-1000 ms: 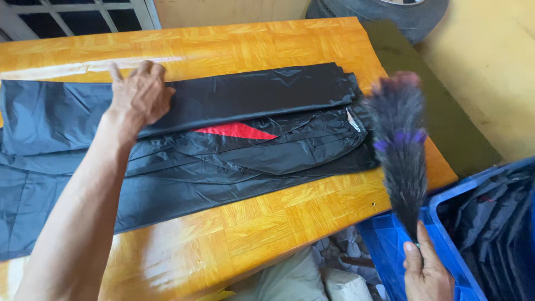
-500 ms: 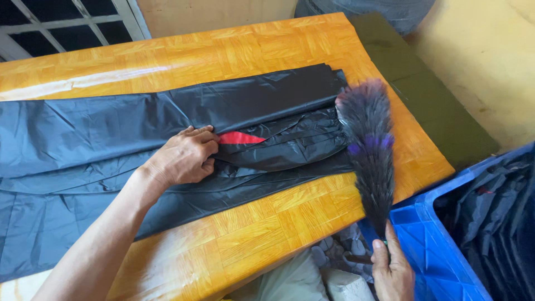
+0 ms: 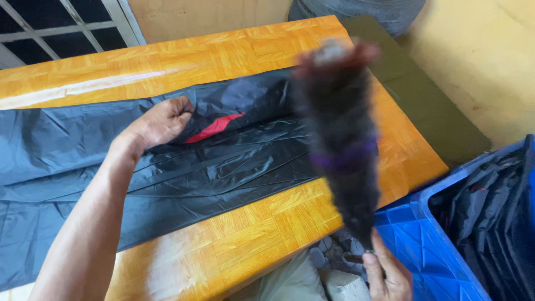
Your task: The person takes a black garment from a blue bin and lays it on a wooden table. They use a feather duster to brush the fabric, then fold the garment into a compact rectangular shape by hand.
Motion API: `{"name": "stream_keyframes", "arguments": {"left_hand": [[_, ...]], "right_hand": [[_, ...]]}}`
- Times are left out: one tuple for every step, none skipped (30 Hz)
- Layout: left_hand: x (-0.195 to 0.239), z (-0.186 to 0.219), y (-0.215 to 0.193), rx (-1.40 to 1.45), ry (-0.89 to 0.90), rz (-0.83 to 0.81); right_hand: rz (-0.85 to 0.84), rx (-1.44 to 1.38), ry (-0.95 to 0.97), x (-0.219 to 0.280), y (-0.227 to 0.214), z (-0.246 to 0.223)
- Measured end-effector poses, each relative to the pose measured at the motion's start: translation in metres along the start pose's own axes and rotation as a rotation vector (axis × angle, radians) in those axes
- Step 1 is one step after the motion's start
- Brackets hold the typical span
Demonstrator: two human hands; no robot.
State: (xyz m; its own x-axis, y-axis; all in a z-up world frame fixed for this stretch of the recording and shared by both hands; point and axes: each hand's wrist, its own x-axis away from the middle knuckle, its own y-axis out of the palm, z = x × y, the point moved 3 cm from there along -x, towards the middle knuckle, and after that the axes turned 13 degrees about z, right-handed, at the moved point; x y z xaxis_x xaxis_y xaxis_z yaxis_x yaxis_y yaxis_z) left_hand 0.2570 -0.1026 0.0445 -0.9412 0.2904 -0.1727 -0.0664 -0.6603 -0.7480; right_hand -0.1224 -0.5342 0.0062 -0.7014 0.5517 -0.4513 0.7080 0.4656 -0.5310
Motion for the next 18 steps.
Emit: {"name": "stream_keyframes", "arguments": {"left_hand": [[0.002,0.017,-0.012,0.001,0.004,-0.002],[0.003,0.032,-0.020,0.063,-0.127,-0.092],[0.005,0.046,-0.028,0.124,-0.258,-0.183],[0.002,0.041,-0.024,0.125,-0.250,-0.195],[0.000,0.036,-0.021,0.218,-0.311,-0.189],[-0.004,0.030,-0.018,0.313,-0.371,-0.175],[-0.006,0.031,-0.017,0.315,-0.361,-0.182],[-0.008,0.029,-0.018,0.255,-0.386,-0.173],[-0.009,0.026,-0.020,0.195,-0.411,-0.164],[-0.010,0.020,-0.016,0.199,-0.411,-0.162],[-0.012,0.013,-0.013,0.300,-0.428,-0.139],[-0.011,0.005,-0.009,0.401,-0.450,-0.118],[-0.010,0.000,-0.006,0.406,-0.455,-0.119],[-0.008,-0.003,-0.003,0.427,-0.441,-0.114],[-0.006,-0.007,0.000,0.449,-0.427,-0.109],[-0.006,-0.009,0.003,0.453,-0.427,-0.108],[-0.007,-0.009,0.005,0.483,-0.398,-0.099],[-0.007,-0.009,0.005,0.510,-0.369,-0.088]], "right_hand": [[0.004,0.002,0.001,-0.007,0.005,-0.012],[-0.124,0.066,-0.224,-0.011,0.012,-0.029],[-0.254,0.131,-0.448,-0.015,0.020,-0.045],[-0.249,0.140,-0.437,-0.017,0.027,-0.061],[-0.435,0.283,-0.452,-0.018,0.038,-0.074],[-0.619,0.424,-0.467,-0.020,0.051,-0.086],[-0.612,0.431,-0.461,-0.029,0.048,-0.092],[-0.681,0.524,-0.288,-0.039,0.048,-0.092],[-0.745,0.614,-0.111,-0.047,0.048,-0.092],[-0.744,0.618,-0.115,-0.063,0.040,-0.091],[-0.732,0.772,0.059,-0.078,0.029,-0.085],[-0.709,0.922,0.238,-0.092,0.018,-0.079],[-0.713,0.927,0.236,-0.099,0.013,-0.060],[-0.514,0.950,0.261,-0.110,0.004,-0.041],[-0.314,0.965,0.279,-0.121,-0.006,-0.022],[-0.312,0.967,0.276,-0.120,-0.004,-0.020],[-0.248,0.895,0.230,-0.120,-0.003,-0.021],[-0.184,0.819,0.184,-0.120,-0.002,-0.021]]}}
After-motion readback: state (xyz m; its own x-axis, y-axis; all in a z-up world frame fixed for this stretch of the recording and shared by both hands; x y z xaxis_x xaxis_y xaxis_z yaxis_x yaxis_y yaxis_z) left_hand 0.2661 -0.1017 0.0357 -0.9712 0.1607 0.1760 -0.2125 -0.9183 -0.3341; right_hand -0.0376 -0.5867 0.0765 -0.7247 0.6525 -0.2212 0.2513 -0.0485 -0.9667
